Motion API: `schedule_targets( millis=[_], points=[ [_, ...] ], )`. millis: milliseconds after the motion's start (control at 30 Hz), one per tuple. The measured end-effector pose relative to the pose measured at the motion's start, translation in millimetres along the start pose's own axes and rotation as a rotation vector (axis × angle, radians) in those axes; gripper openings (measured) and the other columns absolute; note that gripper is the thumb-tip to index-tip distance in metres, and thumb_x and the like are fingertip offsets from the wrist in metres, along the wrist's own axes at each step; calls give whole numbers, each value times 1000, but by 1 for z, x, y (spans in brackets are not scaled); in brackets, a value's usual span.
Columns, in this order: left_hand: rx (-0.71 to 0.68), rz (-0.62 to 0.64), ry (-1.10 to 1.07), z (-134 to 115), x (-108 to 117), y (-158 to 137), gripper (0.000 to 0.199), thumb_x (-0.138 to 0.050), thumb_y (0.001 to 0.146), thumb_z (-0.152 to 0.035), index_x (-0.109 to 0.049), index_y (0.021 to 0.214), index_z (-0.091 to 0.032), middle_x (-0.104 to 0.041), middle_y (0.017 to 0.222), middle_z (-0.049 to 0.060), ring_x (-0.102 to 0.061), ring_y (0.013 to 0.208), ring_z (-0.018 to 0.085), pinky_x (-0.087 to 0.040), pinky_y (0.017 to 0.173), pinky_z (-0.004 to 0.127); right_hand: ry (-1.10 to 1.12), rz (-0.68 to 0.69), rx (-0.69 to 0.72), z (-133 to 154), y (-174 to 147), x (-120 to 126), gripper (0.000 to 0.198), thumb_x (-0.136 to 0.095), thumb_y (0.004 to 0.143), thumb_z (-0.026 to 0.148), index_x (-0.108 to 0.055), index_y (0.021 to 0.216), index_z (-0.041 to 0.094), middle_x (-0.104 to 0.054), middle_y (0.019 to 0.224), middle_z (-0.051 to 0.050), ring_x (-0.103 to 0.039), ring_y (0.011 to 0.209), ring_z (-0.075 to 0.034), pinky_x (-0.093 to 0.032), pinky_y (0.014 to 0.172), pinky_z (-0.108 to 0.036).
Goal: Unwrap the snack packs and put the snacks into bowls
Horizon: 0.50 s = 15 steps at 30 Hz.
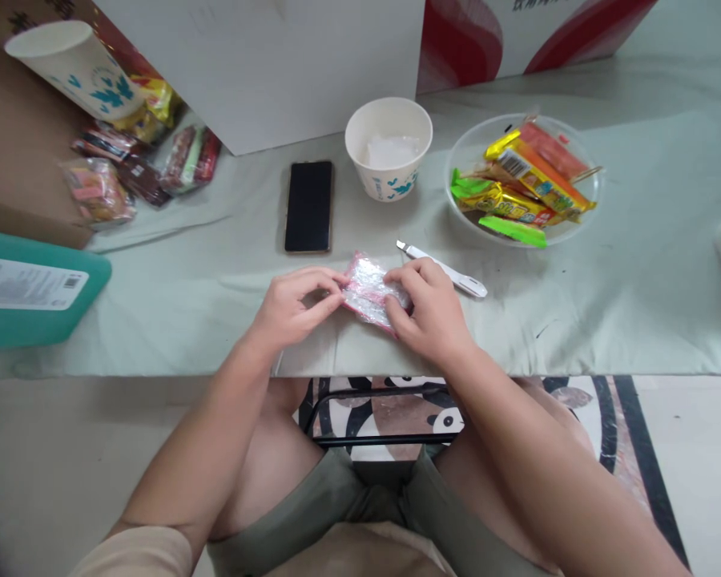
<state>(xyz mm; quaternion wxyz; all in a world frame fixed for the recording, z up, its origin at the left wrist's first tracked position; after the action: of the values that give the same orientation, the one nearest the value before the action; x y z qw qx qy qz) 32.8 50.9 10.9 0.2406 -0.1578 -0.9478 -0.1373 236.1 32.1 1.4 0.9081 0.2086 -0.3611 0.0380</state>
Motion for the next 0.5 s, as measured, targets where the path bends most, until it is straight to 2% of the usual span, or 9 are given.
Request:
schedule_targets(
  millis=[100,267,333,400,500],
  points=[
    [194,-185,-209,6,0,0,17,-67,89,-30,-61,77,-19,-73,77,3,-72,75,15,-57,69,26,-2,1,34,4,-1,-1,25,-62,88,27,-62,113,22,-66,106,-10,-65,100,-27,-54,87,-44],
    [401,-347,-545,10,-6,1,21,-69,81,-29,-52,72,-22,-61,64,-2,-60,56,11,-46,48,21,7,37,120,13,-5,-11,62,-72,80,48,-51,133,23,-65,128,-15,-62,119,-35,-50,97,-53],
    [467,-400,-630,11,-7,1,22,-69,78,-27,-49,70,-22,-57,62,-3,-56,51,10,-44,44,21,6,39,128,14,-5,-13,59,-72,81,45,-51,133,23,-65,130,-15,-62,120,-35,-49,98,-52],
    [520,-438,-687,11,-7,0,22,-68,76,-25,-47,69,-22,-56,61,-4,-55,48,10,-44,42,20,18,31,139,15,-5,-13,47,-69,84,38,-55,126,23,-64,130,-15,-63,120,-33,-50,99,-50],
    [533,-464,-706,10,-5,0,21,-66,74,-22,-46,66,-22,-52,59,-4,-54,46,10,-41,39,20,61,42,154,15,-4,-11,32,-66,88,37,-60,116,24,-63,129,-14,-64,119,-30,-51,99,-49]
  ],
)
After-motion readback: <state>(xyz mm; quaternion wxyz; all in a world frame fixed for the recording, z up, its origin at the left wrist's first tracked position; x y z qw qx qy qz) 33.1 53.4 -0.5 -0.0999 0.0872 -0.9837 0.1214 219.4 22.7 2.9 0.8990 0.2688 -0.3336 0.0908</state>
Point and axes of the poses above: each hand's wrist, its own y-axis towards the middle knuckle, its own x-axis out of the back of the hand, z = x × y, the point moved 5 cm from there along y, towards the middle knuckle
